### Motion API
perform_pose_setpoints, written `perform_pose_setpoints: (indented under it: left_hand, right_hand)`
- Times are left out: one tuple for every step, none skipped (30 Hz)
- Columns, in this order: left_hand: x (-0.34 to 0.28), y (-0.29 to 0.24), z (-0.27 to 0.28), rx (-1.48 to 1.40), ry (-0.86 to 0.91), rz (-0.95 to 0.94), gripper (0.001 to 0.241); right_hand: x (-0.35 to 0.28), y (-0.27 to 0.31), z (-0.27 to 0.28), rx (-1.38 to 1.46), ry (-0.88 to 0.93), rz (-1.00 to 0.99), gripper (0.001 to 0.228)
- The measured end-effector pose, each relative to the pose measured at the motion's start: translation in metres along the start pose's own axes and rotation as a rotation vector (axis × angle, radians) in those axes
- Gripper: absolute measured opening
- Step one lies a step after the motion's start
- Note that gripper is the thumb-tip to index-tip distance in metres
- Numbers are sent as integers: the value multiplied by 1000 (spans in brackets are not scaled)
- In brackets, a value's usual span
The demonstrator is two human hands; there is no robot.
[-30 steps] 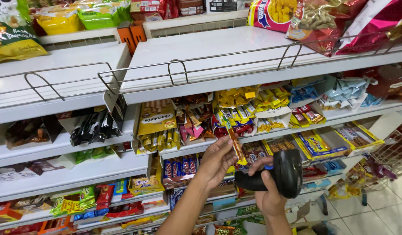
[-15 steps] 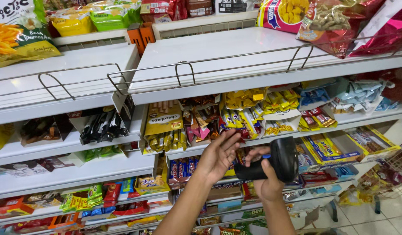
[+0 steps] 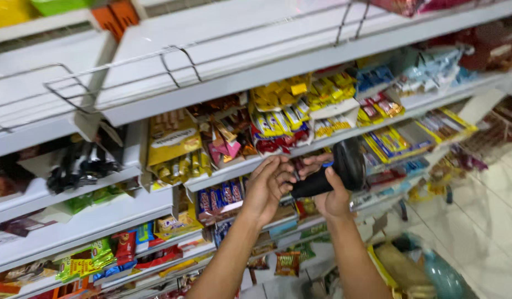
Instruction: The person uses a handheld scanner to record barcodes of various snack items on retail shelves and inside a cardboard box.
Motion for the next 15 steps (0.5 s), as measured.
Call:
perform_pose_setpoints:
  left_hand:
    - [-3,7,-8,75,30,-16,21]
    - [-4,15,-16,148,63,-33,19]
    - [-8,28,-24,233,105,-32,19]
    - [-10,42,-32,315,151,-33,19]
    - [-16,61,-40,392,203,-24,20]
    - [-18,81,-46,435,231,-12,20]
    - [-22,104,-52,480,264,4,21]
    - [-32,127,-59,522,301,17,22]
    - [-43,149,-63,618,350,38,23]
    - [-56,171,-68,712,404,54,25]
    - [-64,190,-73,809,461,50,26]
    - [-75,210,-78,911,519,47,27]
    - [-88,230,-83,1007,578,41,28]
    - [-102,249,-89,1100,639,29,31]
    - [-115,261,-97,1135,718,-45,37]
  right_hand:
    - [-14,6,10,-26,-15,14,31]
    - [-27,13,18,-53,-29,28,29]
    - [-46,22,27,-84,-58,38,26]
    - [-62,30,41,-160,-167,33,27]
    - [-83,39,57,-237,-290,24,29]
    - [-105,49,72,-310,-415,13,32]
    - [-128,60,81,-402,-471,1,31]
    - [-152,72,90,-492,-527,-17,30]
    - [-175,81,97,-579,-570,-36,30]
    - [-206,91,104,-649,-657,-68,29]
    - [-232,104,112,-716,-729,-96,29]
    - [-262,117,119,-780,-803,-128,29]
    - [-294,131,127,-745,-899,-91,27]
    - [-327,144,134,-709,-994,-51,25]
    - [-355,153,142,-667,-1072,-8,24]
Point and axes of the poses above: each hand's wrist, its own x-axis towards the middle knuckle, its own z-axis out of the back of the hand, y = z × x, the point moved 8 cm from there along x, towards the middle knuckle, and after that the axes turned 15 degrees about x, right-handed, at the moved point
